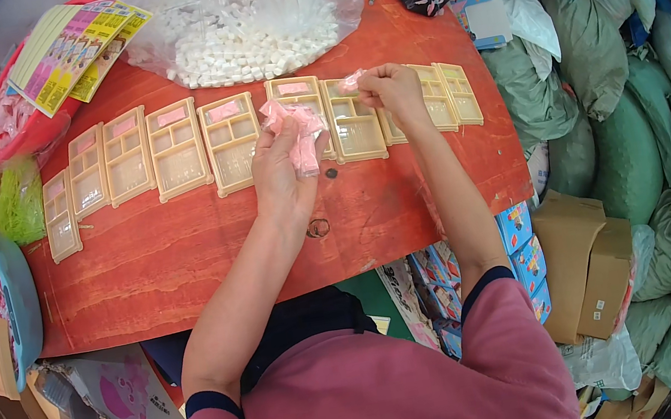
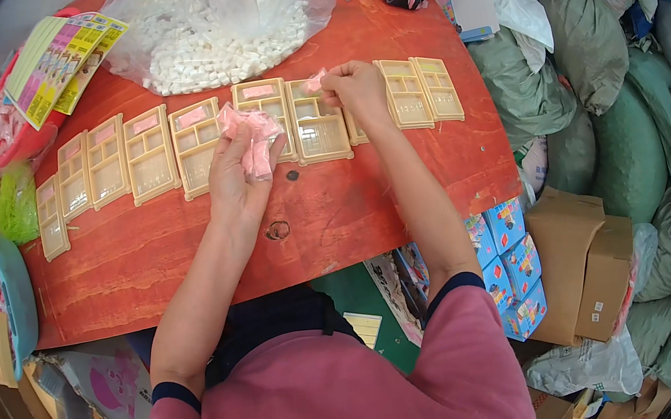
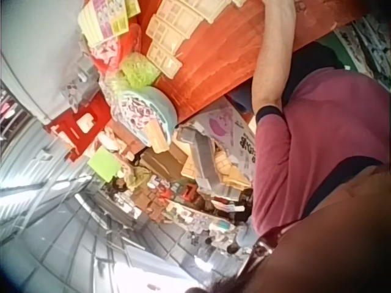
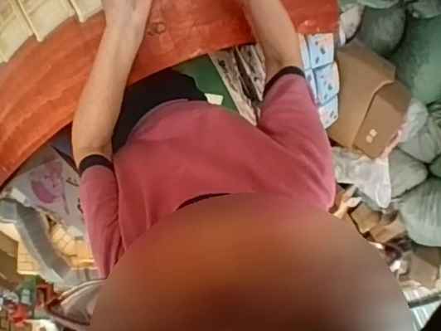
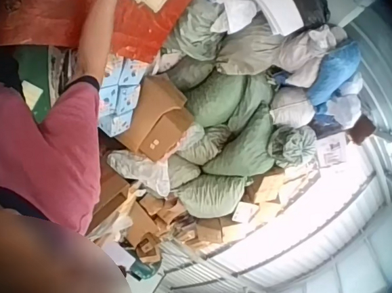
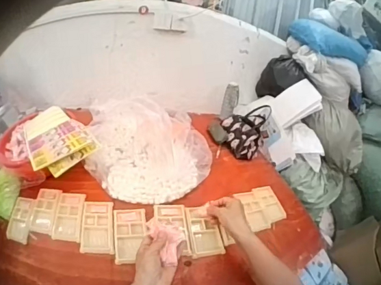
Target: Assembling toy kits by placing stickers, plastic components, and foam pieces into plastic trays.
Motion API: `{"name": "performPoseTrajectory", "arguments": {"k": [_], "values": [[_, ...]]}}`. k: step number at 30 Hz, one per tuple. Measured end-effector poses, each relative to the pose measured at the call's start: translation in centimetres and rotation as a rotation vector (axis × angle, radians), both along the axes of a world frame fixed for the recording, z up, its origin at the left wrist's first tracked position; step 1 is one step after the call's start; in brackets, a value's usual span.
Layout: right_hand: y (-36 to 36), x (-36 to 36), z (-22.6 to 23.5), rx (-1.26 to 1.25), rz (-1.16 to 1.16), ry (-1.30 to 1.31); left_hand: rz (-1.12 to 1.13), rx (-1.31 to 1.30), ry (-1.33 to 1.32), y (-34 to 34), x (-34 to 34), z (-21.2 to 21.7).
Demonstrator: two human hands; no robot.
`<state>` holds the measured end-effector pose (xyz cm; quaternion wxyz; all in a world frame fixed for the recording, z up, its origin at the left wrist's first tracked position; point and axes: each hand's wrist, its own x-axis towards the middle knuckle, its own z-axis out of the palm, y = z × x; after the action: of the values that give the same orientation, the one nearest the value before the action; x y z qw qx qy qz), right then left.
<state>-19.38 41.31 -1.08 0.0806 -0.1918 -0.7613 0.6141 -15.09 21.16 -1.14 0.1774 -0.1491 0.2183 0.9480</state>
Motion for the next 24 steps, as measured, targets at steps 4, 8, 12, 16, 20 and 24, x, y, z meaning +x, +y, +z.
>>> {"name": "performPoseTrajectory", "arguments": {"k": [4,8,12,16,20,24], "values": [[-0.6,0.1,0.3,0.548,0.09,-0.151,-0.014,-0.007,-0.004,-0.2,0.1,-0.3],[-1.0,1.5,1.9,0.984,0.128,-0.076,-0.02,-0.037,-0.022,0.3,0.1,0.0],[-2.7,4.2,3.9,0.062,0.422,-0.125,-0.045,-0.031,0.008,1.2,0.0,-0.6],[-3.0,5.3,2.9,-0.067,0.405,-0.097,-0.086,-0.004,0.044,2.1,0.1,-1.3],[-0.7,5.3,2.9,-0.234,0.363,-0.114,-0.098,0.042,0.021,2.1,0.7,-0.9],[4.2,3.5,2.8,-0.153,0.057,0.051,-0.085,0.075,0.008,2.0,0.6,-0.4]]}}
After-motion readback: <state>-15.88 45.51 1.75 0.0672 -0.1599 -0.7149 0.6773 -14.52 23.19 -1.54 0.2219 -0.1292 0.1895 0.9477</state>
